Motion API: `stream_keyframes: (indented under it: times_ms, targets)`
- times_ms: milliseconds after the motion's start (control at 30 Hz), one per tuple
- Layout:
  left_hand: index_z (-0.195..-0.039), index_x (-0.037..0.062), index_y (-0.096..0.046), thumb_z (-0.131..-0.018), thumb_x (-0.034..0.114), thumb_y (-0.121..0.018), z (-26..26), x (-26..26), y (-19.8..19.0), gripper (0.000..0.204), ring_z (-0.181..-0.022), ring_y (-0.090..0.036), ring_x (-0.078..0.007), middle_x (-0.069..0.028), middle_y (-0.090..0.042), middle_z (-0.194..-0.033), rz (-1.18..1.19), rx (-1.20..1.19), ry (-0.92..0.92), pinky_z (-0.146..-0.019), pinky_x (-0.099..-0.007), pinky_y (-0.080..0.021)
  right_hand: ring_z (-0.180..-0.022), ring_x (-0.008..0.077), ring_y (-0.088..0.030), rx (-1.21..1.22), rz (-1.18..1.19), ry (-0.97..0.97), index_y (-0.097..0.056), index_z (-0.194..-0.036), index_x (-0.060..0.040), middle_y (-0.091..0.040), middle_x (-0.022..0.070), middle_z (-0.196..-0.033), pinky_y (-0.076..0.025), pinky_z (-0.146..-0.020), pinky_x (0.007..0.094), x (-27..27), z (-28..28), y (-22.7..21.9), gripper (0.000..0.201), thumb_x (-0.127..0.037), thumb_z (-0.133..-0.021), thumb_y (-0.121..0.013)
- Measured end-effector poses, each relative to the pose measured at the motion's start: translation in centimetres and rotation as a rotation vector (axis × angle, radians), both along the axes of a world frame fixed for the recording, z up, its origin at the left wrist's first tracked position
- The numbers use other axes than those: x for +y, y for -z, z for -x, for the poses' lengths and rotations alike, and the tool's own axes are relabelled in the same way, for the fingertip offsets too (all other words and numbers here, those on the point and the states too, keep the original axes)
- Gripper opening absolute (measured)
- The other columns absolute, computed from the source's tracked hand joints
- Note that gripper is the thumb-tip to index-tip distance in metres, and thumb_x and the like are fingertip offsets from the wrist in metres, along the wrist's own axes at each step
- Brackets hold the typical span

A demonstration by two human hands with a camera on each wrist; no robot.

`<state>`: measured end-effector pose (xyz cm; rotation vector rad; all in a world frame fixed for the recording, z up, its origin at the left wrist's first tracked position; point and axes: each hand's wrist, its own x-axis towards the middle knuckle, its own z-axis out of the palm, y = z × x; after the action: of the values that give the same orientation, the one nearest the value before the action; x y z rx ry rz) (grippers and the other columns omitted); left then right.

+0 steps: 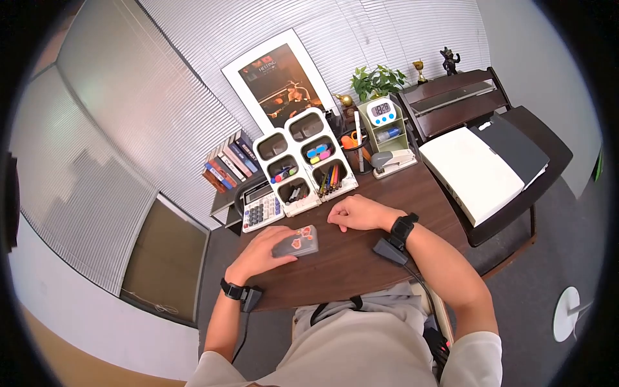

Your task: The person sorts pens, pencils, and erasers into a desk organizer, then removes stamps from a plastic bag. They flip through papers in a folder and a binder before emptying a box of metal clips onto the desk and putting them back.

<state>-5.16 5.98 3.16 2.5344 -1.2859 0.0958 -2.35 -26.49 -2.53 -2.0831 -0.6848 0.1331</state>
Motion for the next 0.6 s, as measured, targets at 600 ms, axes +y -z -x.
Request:
stream_keyframes:
  times_ms: [600]
  targets:
    - [-0.133,0.0041,-0.064,-0.084,0.016,-0.082,-3.7,5.5,0.3,0.054,-0.127,-0.057,-0.0341,-0.0133,-0.065,-0.137,-0.021,-0.101,-0.150,-0.111,-0.0424,-0.045,-0.080,0.0158,-0.069,0.003,0.006,0.009,-0.077,-0.114,-0.0064,-0.076,0.0025,-0.080,-0.055,-0.077,0.0325,0.0,0.2,-0.1,0.031,-0.029,-0.101,-0.060]
